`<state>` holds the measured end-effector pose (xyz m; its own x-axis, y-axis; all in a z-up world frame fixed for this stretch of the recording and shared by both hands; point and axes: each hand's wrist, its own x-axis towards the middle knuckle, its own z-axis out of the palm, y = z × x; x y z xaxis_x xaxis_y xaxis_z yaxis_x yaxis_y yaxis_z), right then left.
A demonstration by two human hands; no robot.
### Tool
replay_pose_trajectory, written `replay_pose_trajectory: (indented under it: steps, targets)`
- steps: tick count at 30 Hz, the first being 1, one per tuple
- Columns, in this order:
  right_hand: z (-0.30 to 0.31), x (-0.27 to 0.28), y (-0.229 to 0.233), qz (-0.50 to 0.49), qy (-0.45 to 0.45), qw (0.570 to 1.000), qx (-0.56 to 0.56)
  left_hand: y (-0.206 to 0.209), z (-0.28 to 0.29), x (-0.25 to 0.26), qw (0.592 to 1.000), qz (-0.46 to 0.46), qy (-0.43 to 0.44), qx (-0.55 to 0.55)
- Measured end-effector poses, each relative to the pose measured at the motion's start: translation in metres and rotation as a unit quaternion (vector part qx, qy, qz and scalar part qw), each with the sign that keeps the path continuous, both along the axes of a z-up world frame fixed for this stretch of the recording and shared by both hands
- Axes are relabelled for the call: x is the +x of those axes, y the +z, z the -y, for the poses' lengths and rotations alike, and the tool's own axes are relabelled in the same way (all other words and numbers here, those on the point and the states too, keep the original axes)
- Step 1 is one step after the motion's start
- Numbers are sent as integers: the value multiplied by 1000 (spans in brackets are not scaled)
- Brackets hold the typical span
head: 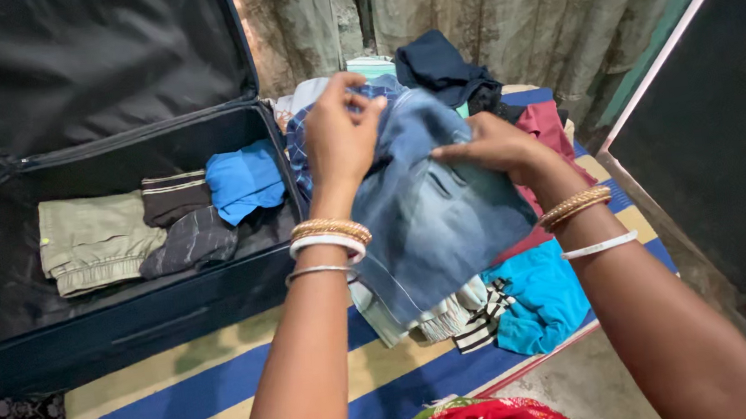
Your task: The person packs clothing into a suitcase by folding a blue shirt and placing it inside, then arranging other garments like jeans and shorts into the main compartment.
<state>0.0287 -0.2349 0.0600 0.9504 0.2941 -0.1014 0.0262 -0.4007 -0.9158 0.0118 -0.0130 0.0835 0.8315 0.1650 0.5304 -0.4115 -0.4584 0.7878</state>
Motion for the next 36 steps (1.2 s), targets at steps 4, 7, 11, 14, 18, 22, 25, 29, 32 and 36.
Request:
replay_pose_trajectory:
  steps: [4,7,11,14,18,22,25,29,32,36]
  targets:
    - [14,19,-14,-29,-87,994,66,-25,-14,4,942,-279,-137,-123]
    - [15,28,-22,-1,-88,995,49,-61,-1,7,982,-174,-75,-21]
    - [22,24,-24,-25,-58,996,56,-82,-15,18,977,118,134,118]
    - [23,22,-22,-51,-55,995,70,-78,-30,22,990,-59,-81,98]
    - [20,23,-24,-47,-38,997,43,-77,-23,21,981,-40,-106,159]
    - [19,18,-20,-32,13,998,44,-70,-20,15,989,-11,-40,140]
    - [21,12,-16,-94,62,990,85,-59,-23,7,988,-81,32,126]
    - [15,10,-21,-153,26,976,150,-62,-28,8,989,-66,91,96]
    - [20,14,-24,-161,-13,968,191,-81,-38,14,970,118,209,47]
    - [23,25,-29,-154,-46,950,267,-112,-39,31,951,-66,205,-224]
